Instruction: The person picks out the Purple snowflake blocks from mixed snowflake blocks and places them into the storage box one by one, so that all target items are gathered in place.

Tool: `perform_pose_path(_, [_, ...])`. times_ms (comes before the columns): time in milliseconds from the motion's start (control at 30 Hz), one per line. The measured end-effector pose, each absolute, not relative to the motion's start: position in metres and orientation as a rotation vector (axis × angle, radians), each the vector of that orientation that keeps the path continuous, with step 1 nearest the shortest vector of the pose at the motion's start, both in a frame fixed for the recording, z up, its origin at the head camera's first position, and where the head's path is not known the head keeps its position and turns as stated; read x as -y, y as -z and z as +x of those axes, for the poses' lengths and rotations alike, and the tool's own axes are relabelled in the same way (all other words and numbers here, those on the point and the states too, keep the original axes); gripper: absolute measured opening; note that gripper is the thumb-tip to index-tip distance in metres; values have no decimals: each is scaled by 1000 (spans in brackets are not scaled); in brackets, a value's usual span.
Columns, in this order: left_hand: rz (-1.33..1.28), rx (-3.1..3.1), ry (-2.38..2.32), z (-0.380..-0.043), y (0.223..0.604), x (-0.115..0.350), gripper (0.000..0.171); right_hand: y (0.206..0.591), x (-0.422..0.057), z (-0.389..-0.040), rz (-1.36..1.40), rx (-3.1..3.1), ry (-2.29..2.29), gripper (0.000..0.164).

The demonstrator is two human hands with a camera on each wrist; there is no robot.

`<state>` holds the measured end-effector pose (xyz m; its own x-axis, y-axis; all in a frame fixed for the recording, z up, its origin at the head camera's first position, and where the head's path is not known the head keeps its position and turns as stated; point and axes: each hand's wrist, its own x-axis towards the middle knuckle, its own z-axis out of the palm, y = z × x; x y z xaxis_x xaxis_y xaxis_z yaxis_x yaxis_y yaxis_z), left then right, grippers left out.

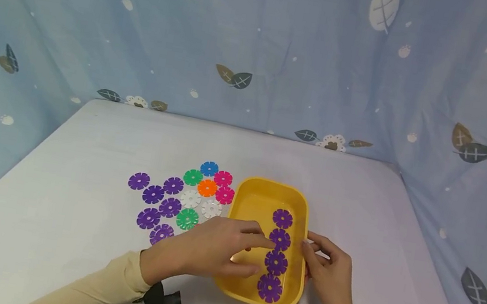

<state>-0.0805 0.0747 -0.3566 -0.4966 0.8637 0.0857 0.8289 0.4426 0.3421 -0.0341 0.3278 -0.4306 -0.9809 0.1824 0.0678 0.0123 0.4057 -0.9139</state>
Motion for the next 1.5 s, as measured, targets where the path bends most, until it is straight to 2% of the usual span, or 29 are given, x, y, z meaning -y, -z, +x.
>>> perform_pose_path(467, [1536,-2535,-663,-58,372,-56,38,433,-329,-32,-166,2478,-1627,34])
perform_pose_path(1500, [1438,-2506,-874,-28,375,-19,36,431,-329,-34,-168,2470,-1642,34])
